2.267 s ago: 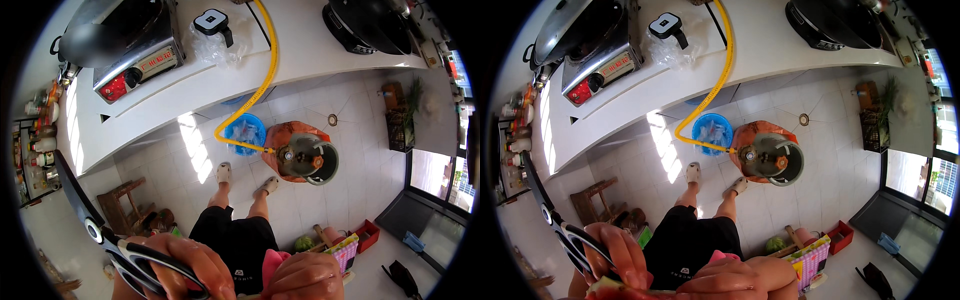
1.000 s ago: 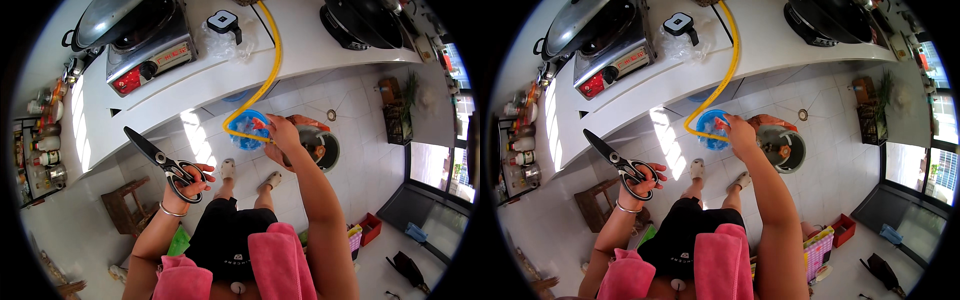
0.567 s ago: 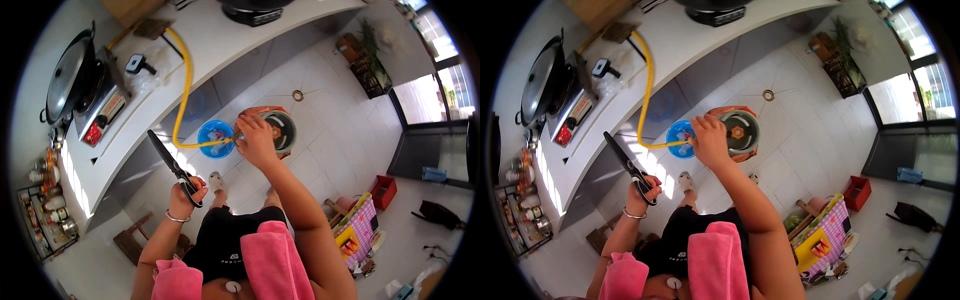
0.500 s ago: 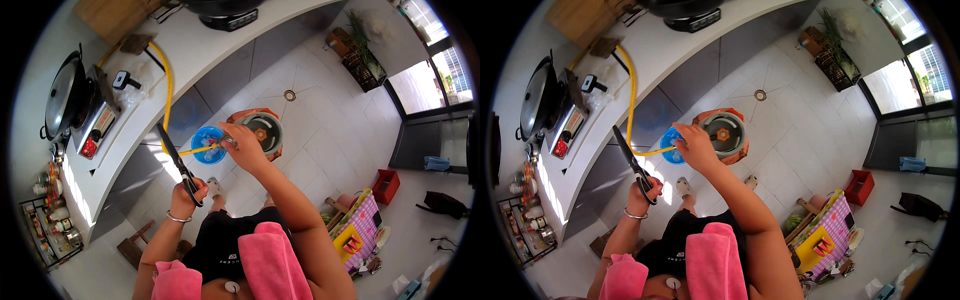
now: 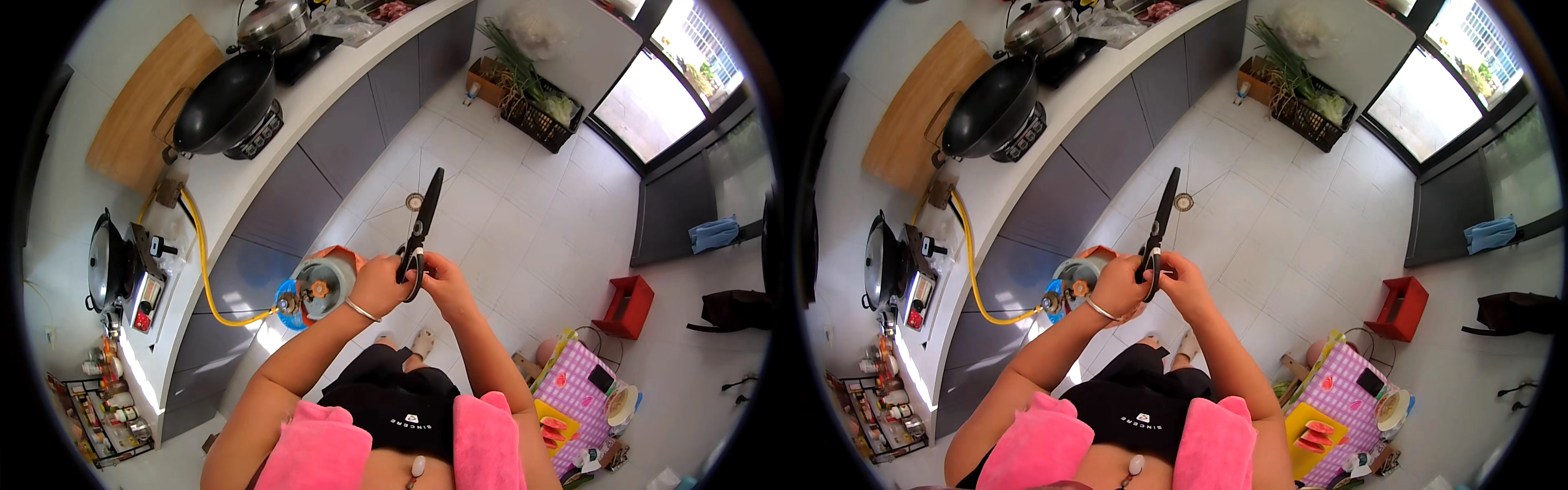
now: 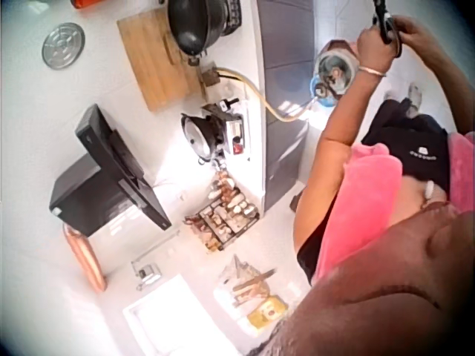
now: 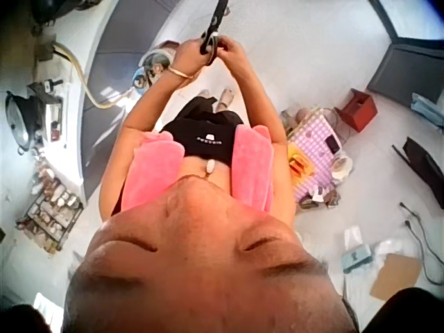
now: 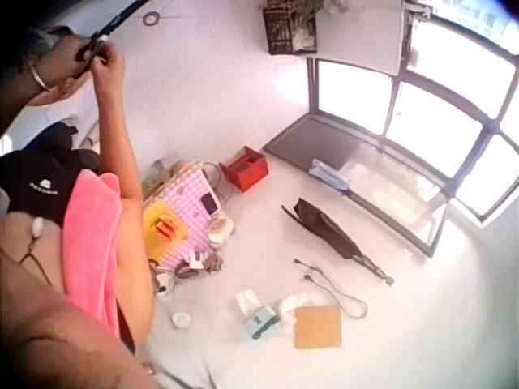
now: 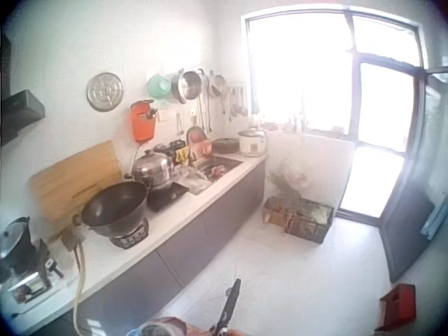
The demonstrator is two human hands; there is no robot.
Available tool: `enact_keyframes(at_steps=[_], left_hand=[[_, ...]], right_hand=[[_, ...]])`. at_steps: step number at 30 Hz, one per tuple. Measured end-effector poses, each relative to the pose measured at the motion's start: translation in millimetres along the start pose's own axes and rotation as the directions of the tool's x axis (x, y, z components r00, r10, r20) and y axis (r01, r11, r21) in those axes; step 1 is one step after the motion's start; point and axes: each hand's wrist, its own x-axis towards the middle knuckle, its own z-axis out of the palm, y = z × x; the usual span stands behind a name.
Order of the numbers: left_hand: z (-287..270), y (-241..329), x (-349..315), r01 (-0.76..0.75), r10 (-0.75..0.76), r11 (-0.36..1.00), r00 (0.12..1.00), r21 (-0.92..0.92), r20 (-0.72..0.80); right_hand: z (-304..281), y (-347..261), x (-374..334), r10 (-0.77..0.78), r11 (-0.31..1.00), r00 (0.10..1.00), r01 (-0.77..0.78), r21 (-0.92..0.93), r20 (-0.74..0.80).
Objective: The person retrieves kitchen shears from a drawer and proceeds to trim fat from raw meat chunks in a metal bowl placed in the sink. After trimming, the person transfers the meat to a wok on the stove and rinses the bowl under running water.
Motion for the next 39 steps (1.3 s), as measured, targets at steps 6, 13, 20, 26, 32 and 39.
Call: enact_keyframes(at_steps=[6,13,20,26,32,39], left_hand=[[8,16,85,-0.043,0.127,0.967,0.936,-0.252,0.327],[-36,-6,218,-0.004,0.02,0.624,1.0,-0.782,0.011],[-21,-12,349,0.045,-0.092,0.108,0.995,-0.993,0.035],[-30,-48,486,-0.225,-0.566,-0.246,0.823,-0.943,-0.049],[-76,-166,586,0.034,-0.92,0.066,0.39,-0.997,-0.047],[-93,-243,639,0.33,-0.94,0.337,0.172,-0.882,-0.294]], right_hand=[[-61,-34,45,0.025,0.981,0.996,-0.008,0.193,-0.084],[-121,-123,136,0.157,0.986,0.983,-0.151,-0.065,0.099],[-184,-157,233,0.37,0.922,0.867,-0.387,-0.017,0.334],[-266,-187,333,0.474,0.851,0.778,-0.525,0.012,0.413],[-379,-240,418,0.295,0.922,0.92,-0.344,0.175,0.257],[-426,-297,560,0.254,0.882,0.942,-0.319,0.347,0.22]])
